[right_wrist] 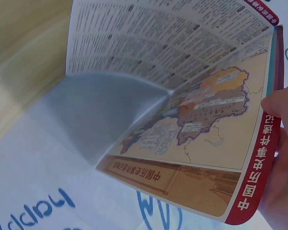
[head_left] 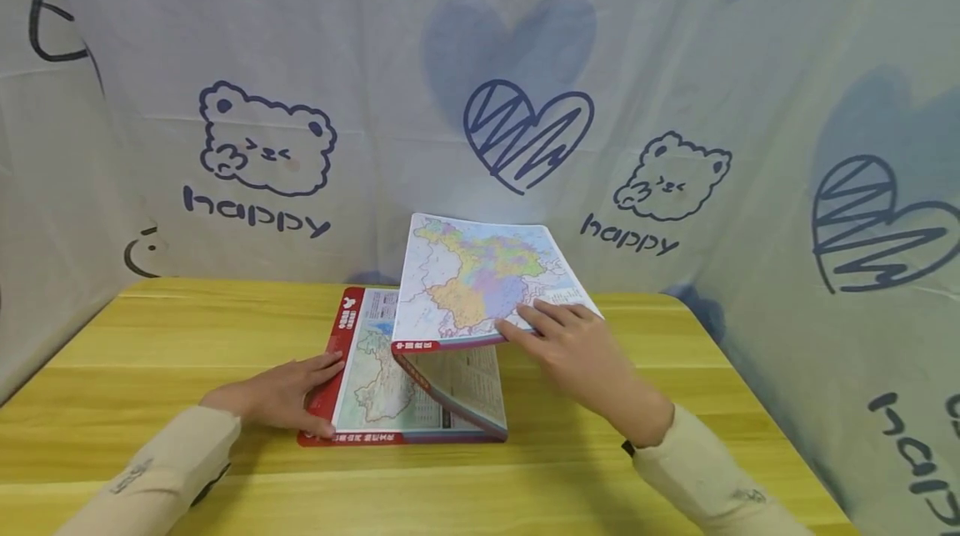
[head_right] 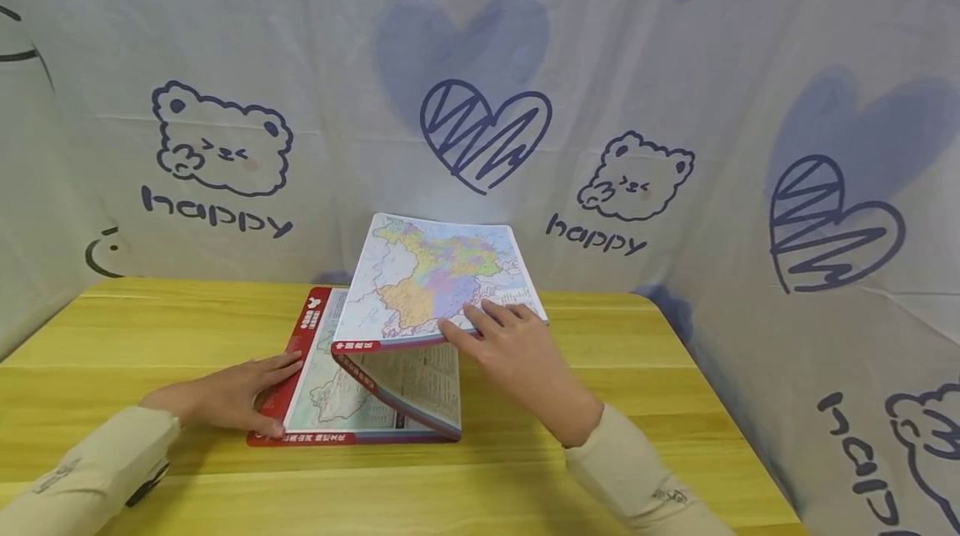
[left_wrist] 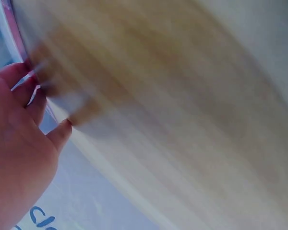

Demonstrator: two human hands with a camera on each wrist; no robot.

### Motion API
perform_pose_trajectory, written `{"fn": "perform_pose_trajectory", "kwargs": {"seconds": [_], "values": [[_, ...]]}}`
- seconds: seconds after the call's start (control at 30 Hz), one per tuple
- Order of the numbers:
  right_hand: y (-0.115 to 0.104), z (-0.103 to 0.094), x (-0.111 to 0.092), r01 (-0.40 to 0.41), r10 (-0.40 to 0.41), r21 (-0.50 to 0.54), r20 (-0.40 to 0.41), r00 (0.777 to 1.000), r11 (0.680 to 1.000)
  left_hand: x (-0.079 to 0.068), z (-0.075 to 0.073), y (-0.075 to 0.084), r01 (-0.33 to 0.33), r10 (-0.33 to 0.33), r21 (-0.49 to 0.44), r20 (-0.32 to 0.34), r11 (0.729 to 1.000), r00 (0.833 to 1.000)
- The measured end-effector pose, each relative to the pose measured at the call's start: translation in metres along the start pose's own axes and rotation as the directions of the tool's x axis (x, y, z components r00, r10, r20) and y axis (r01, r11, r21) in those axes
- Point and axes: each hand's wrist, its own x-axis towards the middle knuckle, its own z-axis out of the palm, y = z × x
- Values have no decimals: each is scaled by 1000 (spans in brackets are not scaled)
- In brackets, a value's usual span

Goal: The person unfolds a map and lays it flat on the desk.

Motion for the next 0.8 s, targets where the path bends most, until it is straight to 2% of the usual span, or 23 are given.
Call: {"fn": "perform_pose_trajectory", "kwargs": {"seconds": [0.4,0.53,0.8], "values": [[26,-20,-9,-23,28,51,-88,996,998,-8,-6,-4,50,-48,90,-30,995,998],[33,-23,-12,-26,33,62,-121,992,998,-11,-8,-7,85,-82,91,-37,992,996],[45,-29,-21,-19,35,78,-214,976,997,-20,-9,-16,99,-96,78,-34,992,995]]}}
